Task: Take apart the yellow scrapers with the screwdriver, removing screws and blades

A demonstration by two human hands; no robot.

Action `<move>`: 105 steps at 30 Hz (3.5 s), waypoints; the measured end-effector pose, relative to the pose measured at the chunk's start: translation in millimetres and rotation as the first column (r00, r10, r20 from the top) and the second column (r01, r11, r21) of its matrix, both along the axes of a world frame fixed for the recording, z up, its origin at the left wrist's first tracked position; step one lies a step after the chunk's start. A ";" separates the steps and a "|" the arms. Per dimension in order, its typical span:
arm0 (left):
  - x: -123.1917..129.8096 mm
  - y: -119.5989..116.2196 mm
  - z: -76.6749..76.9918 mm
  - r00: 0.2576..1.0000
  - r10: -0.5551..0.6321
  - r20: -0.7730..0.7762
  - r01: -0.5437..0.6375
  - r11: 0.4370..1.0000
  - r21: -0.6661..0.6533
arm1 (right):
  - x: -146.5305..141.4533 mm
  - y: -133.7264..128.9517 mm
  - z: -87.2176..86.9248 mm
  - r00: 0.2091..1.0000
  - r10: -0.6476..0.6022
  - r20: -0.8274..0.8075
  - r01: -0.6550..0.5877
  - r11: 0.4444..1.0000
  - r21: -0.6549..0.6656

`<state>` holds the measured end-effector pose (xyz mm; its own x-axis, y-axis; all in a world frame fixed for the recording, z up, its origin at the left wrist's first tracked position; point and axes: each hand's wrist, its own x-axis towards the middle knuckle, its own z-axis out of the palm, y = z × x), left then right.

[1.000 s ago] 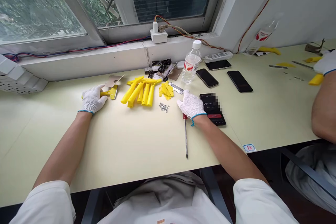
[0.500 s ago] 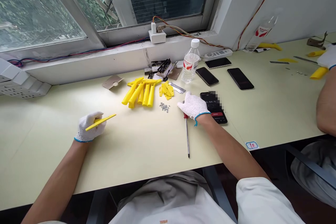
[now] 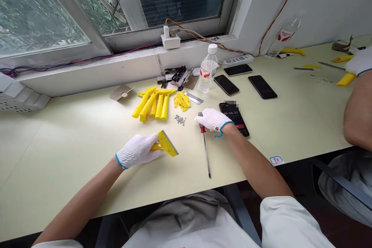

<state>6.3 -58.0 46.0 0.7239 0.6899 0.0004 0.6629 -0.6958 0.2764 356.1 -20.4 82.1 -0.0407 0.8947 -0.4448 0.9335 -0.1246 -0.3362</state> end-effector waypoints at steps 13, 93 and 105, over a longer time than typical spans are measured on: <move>23.7 -10.6 -10.1 0.979 -0.172 -0.111 0.191 0.961 0.198 | -18.3 -18.1 22.3 0.504 -0.074 -0.861 0.537 0.807 0.245; 4.0 16.9 -15.8 1.000 -0.005 0.019 -0.001 0.962 0.273 | -71.6 20.2 110.1 0.622 0.713 -0.324 -0.289 0.593 0.752; 3.3 9.1 -14.7 1.000 -0.008 0.012 0.005 0.968 0.250 | -83.1 -4.4 124.7 0.918 0.390 0.070 -0.293 0.547 0.785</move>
